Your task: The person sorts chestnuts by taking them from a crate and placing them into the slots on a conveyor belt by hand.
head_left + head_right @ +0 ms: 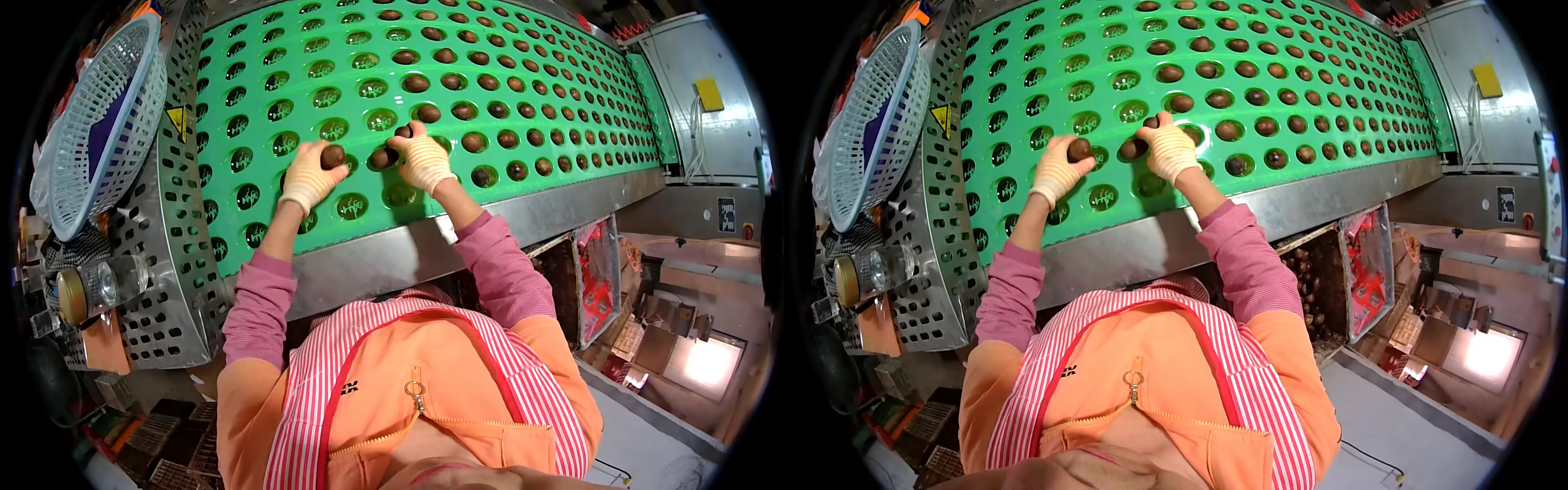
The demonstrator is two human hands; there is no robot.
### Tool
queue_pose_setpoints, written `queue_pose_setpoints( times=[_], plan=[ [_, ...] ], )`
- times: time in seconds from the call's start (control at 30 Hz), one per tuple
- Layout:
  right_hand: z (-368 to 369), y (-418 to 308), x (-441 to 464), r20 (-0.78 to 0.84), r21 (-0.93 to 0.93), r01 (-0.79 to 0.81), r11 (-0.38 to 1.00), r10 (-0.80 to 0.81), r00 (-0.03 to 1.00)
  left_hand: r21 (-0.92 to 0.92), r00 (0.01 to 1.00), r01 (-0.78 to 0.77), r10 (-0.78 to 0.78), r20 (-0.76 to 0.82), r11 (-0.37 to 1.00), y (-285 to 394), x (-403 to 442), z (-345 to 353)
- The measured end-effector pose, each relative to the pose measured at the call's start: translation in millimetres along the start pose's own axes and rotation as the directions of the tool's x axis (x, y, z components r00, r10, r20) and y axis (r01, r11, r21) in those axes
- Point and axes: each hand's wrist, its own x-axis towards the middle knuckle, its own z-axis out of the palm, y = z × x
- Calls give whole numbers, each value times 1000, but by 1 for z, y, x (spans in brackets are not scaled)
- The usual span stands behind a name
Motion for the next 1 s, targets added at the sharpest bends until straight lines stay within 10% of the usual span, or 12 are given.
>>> queue_pose_setpoints(
  times=[0.2,0.3,0.33,0.43,0.5,0.57,0.7,0.83,1.0],
  plan=[
    [-3,9,69,157,-136,202,970,-180,971,269,990,14,-51,131,963,6,63,-22],
    [-14,18,92,77,221,-71,973,55,995,192,998,-61,55,39,980,-12,81,-21],
    [-19,14,104,252,631,-474,614,416,874,138,995,-90,96,-32,986,-20,93,-18],
    [-13,10,126,-108,848,-106,519,365,925,-45,926,-282,260,-272,958,-21,127,-7],
    [12,14,142,-267,383,39,923,70,961,-101,861,-415,355,-366,904,-24,156,8],
    [28,19,139,-136,-146,114,983,-134,982,113,899,-380,395,-188,918,-35,167,19],
    [18,18,112,-406,32,66,997,-48,913,222,895,-360,403,-193,906,-35,142,30],
    [-13,-14,44,104,61,-158,986,151,983,201,845,-483,513,-148,853,-7,117,41],
    [18,-19,2,-53,-5,85,996,-85,995,278,797,-600,589,130,751,27,113,79]
  ],
)
